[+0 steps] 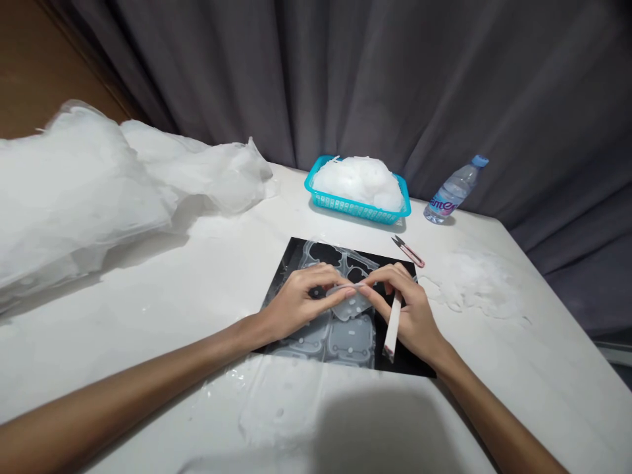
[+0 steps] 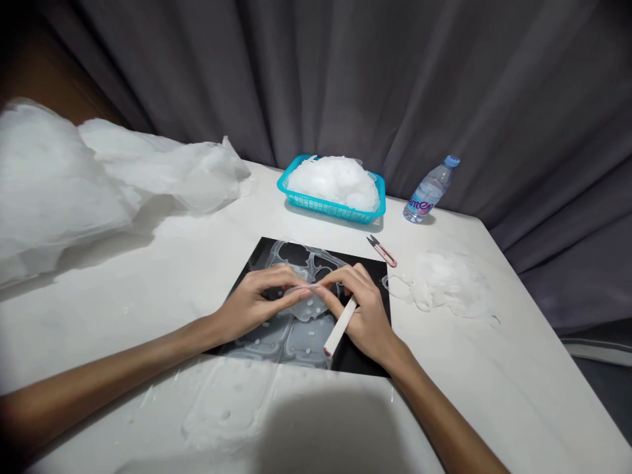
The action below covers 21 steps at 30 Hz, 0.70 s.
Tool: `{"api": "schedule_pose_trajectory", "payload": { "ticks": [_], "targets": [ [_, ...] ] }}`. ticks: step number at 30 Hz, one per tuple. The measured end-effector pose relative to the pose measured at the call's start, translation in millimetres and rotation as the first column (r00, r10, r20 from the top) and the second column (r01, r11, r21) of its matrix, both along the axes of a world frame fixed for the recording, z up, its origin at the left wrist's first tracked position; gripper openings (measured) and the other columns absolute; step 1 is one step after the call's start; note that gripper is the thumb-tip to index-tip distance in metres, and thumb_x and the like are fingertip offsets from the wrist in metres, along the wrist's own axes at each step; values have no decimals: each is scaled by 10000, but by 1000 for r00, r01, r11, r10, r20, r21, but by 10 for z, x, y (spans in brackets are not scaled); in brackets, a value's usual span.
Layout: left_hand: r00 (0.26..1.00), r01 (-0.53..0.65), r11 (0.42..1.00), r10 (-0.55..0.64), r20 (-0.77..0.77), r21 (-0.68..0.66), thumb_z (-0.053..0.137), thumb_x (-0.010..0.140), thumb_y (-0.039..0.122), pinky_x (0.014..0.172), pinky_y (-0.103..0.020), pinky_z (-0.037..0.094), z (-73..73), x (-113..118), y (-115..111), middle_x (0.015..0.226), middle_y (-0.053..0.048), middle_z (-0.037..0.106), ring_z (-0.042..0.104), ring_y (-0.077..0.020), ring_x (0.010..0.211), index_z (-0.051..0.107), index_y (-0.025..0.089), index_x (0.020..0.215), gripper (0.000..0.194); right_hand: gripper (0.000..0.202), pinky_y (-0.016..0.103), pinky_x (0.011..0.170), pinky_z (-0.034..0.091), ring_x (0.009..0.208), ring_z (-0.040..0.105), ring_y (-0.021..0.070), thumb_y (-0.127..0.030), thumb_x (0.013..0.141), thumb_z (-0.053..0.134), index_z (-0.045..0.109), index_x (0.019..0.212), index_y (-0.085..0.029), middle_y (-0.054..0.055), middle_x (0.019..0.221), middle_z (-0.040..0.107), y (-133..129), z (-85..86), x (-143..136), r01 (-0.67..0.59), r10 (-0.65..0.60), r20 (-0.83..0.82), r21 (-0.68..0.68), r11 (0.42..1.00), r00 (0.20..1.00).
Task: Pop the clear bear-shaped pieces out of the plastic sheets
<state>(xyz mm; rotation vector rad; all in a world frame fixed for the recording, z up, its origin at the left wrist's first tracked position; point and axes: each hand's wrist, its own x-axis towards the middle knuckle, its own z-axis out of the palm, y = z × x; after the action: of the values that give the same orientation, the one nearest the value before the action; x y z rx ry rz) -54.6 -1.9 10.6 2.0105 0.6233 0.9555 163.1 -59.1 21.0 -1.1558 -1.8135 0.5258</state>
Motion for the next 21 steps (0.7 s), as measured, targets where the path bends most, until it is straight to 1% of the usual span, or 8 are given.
{"api": "schedule_pose_trajectory", "payload": {
  "ticks": [3, 7, 10, 14, 16, 18, 21],
  "targets": [
    [1000, -3, 1000, 3, 4, 10, 724, 994, 279, 722, -281, 456, 0, 13, 0, 850, -19, 712, 590, -148, 795, 764, 180, 964, 111, 38, 340, 707, 427, 749, 499, 178, -246, 1014, 648, 660, 978, -250, 6, 880, 656, -14, -29, 29, 33, -34, -19, -35, 999, 999],
    [1000, 0, 1000, 1, -7, 21, 743, 980, 274, 716, -271, 451, 4, 19, -12, 855, -14, 698, 582, -136, 782, 749, 171, 963, 105, 51, 337, 732, 438, 793, 520, 180, -201, 988, 624, 613, 954, -237, 15, 902, 628, -18, -37, 69, -23, 22, -27, -61, 998, 999],
    [1000, 16, 999, -16, -1, 28, 739, 984, 268, 689, -254, 441, 5, 14, -20, 817, 2, 668, 567, -123, 752, 726, 168, 911, 124, 57, 331, 734, 435, 794, 514, 177, -193, 970, 653, 632, 992, -242, 8, 897, 627, -14, -12, 77, -38, 37, -12, -55, 998, 999],
    [999, 31, 999, -31, 15, 35, 731, 990, 259, 721, -247, 459, 3, 8, -14, 841, 10, 677, 579, -119, 773, 727, 182, 934, 95, 37, 321, 715, 428, 766, 511, 168, -209, 989, 655, 661, 983, -245, -1, 860, 618, -17, -12, 64, -26, 25, -24, -47, 999, 999],
    [999, 33, 999, -33, 1, 9, 742, 982, 270, 748, -249, 474, 3, 5, -9, 898, 5, 701, 605, -124, 811, 728, 191, 988, 80, 18, 319, 706, 432, 758, 516, 163, -230, 994, 658, 669, 993, -244, 8, 892, 630, -18, -34, 67, -10, 6, -59, -53, 999, 998],
    [999, 31, 998, -32, -22, -52, 766, 963, 298, 777, -257, 492, 1, 2, -8, 975, -4, 720, 639, -135, 859, 716, 195, 1058, 149, 15, 318, 699, 435, 745, 521, 160, -251, 998, 657, 670, 998, -242, 9, 892, 623, -15, -62, 84, 24, -29, -90, -64, 998, 995],
    [999, 7, 992, -14, -50, -130, 758, 967, 341, 766, -263, 494, -2, -4, -12, 952, 0, 718, 656, -141, 845, 705, 187, 1053, 185, 30, 329, 718, 441, 758, 531, 170, -249, 997, 644, 654, 971, -237, 10, 876, 615, -6, -92, 130, 69, -75, -92, -61, 996, 993]
  ]
}}
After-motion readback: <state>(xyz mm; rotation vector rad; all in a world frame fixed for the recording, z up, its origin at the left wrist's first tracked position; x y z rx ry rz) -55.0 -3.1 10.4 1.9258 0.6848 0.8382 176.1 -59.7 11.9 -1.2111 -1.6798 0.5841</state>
